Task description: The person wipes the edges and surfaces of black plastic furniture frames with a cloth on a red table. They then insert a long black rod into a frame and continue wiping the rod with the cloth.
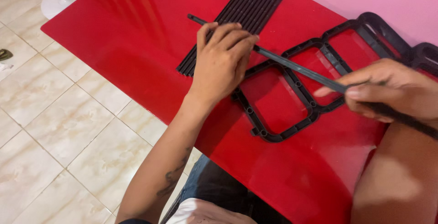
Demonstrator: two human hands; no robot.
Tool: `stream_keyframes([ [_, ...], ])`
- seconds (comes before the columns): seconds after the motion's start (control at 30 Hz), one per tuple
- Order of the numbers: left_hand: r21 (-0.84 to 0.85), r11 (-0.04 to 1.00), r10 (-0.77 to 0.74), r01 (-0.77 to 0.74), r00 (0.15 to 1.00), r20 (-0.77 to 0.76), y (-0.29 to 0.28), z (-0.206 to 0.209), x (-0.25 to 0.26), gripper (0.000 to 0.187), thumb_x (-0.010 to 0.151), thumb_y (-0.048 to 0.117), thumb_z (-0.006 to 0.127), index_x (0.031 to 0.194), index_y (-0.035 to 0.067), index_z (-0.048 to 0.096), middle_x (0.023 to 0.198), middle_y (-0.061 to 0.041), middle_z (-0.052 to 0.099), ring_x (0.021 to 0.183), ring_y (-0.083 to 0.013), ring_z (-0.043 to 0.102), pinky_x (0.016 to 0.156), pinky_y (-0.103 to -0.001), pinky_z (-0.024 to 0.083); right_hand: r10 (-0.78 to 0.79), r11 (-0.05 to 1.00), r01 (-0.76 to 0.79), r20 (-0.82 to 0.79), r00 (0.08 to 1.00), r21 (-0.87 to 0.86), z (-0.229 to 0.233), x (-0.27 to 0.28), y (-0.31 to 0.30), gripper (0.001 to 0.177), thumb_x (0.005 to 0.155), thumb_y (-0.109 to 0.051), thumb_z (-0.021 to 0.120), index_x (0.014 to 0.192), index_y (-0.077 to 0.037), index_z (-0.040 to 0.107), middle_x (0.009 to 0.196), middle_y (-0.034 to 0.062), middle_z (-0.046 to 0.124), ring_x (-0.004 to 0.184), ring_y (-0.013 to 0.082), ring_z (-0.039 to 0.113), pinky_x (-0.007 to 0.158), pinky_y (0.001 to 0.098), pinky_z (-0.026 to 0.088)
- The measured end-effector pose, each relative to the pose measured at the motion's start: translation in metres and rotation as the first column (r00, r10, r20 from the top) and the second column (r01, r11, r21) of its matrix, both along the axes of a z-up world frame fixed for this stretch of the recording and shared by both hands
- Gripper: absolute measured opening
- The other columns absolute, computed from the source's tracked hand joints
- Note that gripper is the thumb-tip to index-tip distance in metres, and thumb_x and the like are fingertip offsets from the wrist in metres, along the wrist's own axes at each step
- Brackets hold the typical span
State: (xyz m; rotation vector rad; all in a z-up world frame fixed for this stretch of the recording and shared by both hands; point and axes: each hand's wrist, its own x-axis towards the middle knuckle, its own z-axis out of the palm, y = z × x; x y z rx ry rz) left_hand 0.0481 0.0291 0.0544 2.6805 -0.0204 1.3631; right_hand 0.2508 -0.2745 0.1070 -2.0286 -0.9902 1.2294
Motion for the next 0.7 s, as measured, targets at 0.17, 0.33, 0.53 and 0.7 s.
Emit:
stream_keyframes([
  [0.17, -0.112, 0.981, -0.17, 0.159, 0.98, -0.1, -0.003, 0.008, -0.01, 0.021, 0.096, 0.016, 0.078, 0.116, 0.009, 0.077, 0.114, -0.003, 0.075, 0.108, -0.0227, 0.067, 0.093, -0.038, 0.049, -0.108, 0.938, 0.165, -0.198, 0.974, 0.304, -0.013, 0.022, -0.014, 0.05, 0.103, -0.037, 0.046, 0.128, 0.0, 0.069, 0.057, 0.01, 0.055, 0.043, 0.0175, 0.051, 0.035, 0.0333, 0.045],
  [0.33, -0.48, 0.83, -0.228, 0.285, 0.958, 0.175, -0.025, 0.016, 0.0, 0.03, 0.093, 0.015, 0.084, 0.119, 0.003, 0.074, 0.105, -0.007, 0.075, 0.088, -0.017, 0.073, 0.077, -0.028, 0.061, -0.138, 0.585, 0.391, -0.388, 0.911, 0.71, -0.021, -0.009, 0.026, 0.062, 0.112, -0.047, 0.044, 0.137, 0.008, 0.057, 0.085, 0.0137, 0.067, 0.07, 0.0214, 0.063, 0.056, 0.033, 0.05],
  [0.53, -0.687, 0.665, -0.152, 0.294, 0.953, 0.261, -0.038, 0.02, 0.012, 0.032, 0.088, 0.019, 0.088, 0.113, 0.003, 0.075, 0.097, -0.006, 0.076, 0.078, -0.012, 0.078, 0.066, -0.023, 0.063, -0.164, 0.873, -0.042, 0.372, 0.914, 0.487, -0.031, -0.089, 0.115, 0.034, 0.086, -0.008, 0.077, 0.118, 0.002, 0.07, 0.091, 0.0174, 0.074, 0.08, 0.0227, 0.07, 0.071, 0.034, 0.06],
  [0.7, -0.649, 0.717, -0.091, 0.254, 0.957, 0.274, -0.032, 0.013, 0.006, 0.032, 0.088, 0.022, 0.09, 0.11, 0.004, 0.075, 0.096, -0.005, 0.075, 0.08, -0.0107, 0.076, 0.07, -0.023, 0.064, -0.197, 0.879, -0.061, 0.478, 0.856, 0.472, -0.04, -0.107, 0.136, 0.017, 0.089, 0.001, 0.068, 0.105, 0.002, 0.074, 0.093, 0.0157, 0.078, 0.08, 0.0217, 0.077, 0.074, 0.0329, 0.059],
])
